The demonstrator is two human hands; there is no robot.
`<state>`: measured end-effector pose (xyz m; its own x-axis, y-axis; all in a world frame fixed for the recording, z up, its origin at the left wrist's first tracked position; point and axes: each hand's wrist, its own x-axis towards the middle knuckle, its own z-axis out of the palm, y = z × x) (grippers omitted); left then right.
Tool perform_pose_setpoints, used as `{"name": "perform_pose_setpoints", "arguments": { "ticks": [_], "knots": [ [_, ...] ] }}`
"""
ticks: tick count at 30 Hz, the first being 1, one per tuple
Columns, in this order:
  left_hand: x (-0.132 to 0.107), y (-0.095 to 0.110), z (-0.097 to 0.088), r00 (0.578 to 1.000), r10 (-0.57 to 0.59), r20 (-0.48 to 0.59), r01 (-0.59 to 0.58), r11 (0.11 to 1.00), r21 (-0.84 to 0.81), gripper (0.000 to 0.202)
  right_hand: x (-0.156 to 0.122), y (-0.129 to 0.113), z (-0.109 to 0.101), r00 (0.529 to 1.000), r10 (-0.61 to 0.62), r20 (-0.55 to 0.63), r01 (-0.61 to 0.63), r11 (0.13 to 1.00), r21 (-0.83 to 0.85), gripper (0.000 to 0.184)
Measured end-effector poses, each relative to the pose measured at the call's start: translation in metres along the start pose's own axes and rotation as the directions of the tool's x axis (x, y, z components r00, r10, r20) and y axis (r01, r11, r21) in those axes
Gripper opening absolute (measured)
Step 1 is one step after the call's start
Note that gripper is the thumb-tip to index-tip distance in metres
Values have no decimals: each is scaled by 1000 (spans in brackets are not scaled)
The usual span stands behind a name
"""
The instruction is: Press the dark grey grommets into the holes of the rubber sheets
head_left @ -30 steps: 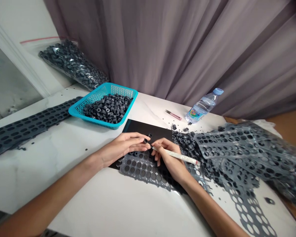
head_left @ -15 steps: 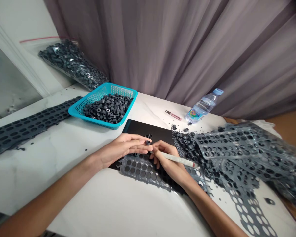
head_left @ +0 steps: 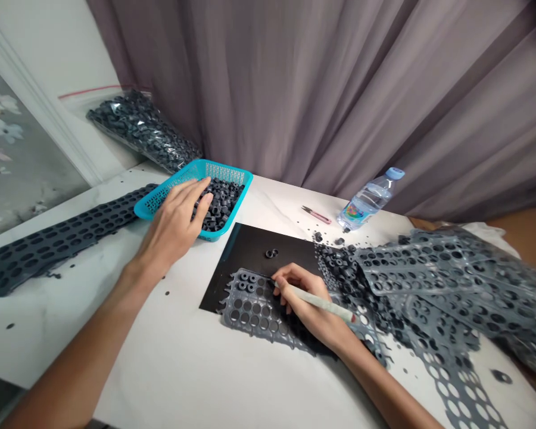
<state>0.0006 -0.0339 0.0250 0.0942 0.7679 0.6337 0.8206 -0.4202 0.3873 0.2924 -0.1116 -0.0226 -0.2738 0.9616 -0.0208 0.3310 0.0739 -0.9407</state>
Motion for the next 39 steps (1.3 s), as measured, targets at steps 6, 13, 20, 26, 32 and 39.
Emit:
{"name": "perform_pose_setpoints", "arguments": {
  "ticks": [6, 13, 20, 26, 32, 39],
  "knots": [
    [-4, 1, -4, 997, 58, 61, -62, 995, 75, 45, -5, -14, 5, 990, -128, -65, 115, 978, -174, 17],
    [-26, 44, 0, 724, 232, 650, 95, 900, -426, 16, -5, -11, 21, 996, 52, 71, -59, 994, 97, 14],
    [-35, 42, 11, 627, 302, 719, 66, 898, -435, 15, -4, -5, 21, 993, 74, 96, -87, 985, 149, 12],
    [-34, 45, 10, 604, 323, 729, -24, 921, -388, 13, -4, -7, 22, 995, 66, 80, -75, 989, 125, 14],
    [-38, 50, 13, 612, 423, 668, -203, 901, -384, 18, -6, -12, 22, 995, 40, 89, -40, 999, 4, 18],
    [-38, 51, 11, 645, 361, 674, -94, 912, -398, 13, -7, -9, 24, 997, 25, 73, -26, 1000, 2, 16]
  ]
}}
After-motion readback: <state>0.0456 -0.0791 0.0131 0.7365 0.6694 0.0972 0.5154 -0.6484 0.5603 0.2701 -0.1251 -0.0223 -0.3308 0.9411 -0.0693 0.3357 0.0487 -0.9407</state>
